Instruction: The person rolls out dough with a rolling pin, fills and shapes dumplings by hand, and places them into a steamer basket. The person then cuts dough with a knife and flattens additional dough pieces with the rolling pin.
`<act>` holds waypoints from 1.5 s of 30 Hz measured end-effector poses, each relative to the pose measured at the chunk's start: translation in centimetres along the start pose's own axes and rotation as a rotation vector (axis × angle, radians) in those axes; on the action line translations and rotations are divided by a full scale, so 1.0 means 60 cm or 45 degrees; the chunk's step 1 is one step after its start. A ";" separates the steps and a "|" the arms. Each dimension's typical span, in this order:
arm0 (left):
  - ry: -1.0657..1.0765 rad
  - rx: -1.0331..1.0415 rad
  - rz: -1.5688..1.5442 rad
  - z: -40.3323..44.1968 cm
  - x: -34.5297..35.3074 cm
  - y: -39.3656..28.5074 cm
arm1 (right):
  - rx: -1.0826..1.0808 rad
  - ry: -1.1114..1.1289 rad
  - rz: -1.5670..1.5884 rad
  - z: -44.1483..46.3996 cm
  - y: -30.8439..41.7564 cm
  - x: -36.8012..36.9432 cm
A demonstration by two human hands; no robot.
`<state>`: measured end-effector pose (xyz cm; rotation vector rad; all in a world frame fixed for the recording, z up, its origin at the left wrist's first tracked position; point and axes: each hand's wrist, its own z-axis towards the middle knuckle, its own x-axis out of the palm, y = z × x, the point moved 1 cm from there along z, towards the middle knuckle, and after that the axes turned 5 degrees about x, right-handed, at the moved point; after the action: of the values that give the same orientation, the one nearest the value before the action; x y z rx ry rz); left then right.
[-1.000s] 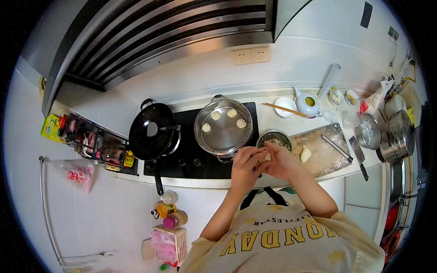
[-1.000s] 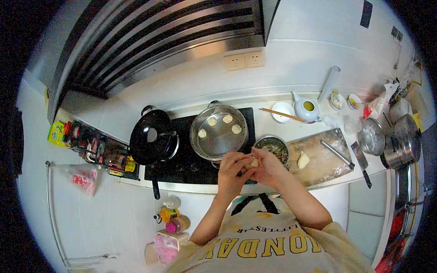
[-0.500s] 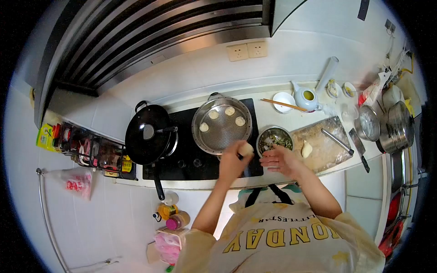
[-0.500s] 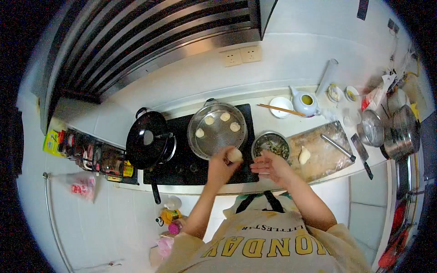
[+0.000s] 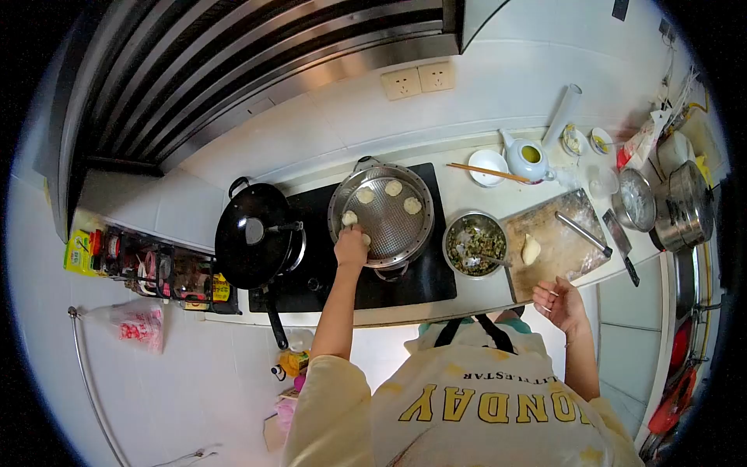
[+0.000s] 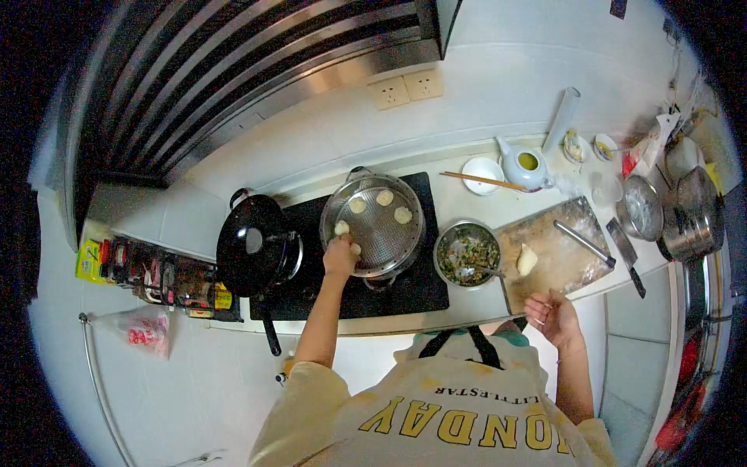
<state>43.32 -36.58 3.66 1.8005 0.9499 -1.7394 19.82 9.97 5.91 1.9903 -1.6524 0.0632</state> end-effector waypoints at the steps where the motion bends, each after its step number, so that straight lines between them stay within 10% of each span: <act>1: 0.007 0.008 -0.002 0.000 0.005 0.003 | 0.000 -0.038 0.018 0.001 -0.003 -0.009; 15: -0.063 -0.044 -0.150 -0.005 0.005 0.002 | -0.075 -0.032 0.264 0.014 0.004 -0.079; 23: -0.778 -0.330 -0.521 -0.095 -0.043 -0.041 | -0.266 0.243 0.233 0.095 0.048 -0.261; 24: -0.843 -0.369 -0.589 -0.120 -0.047 -0.058 | -0.430 -0.480 0.129 0.057 0.056 -0.202; 33: -0.417 -0.091 -1.029 -0.282 0.044 -0.353 | -1.301 -1.199 -1.376 0.142 0.201 -0.416; 38: 0.058 0.200 -1.030 -0.266 0.133 -0.535 | -0.994 -1.456 -1.913 0.158 0.277 -0.451; 45: -0.172 0.142 -0.503 -0.155 0.265 -0.710 | -0.687 -1.539 -1.969 0.198 0.359 -0.541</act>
<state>17.31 0.82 -5.37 1.6135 1.2362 -2.1607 -11.56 31.84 -8.10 2.2897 0.0381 -2.1054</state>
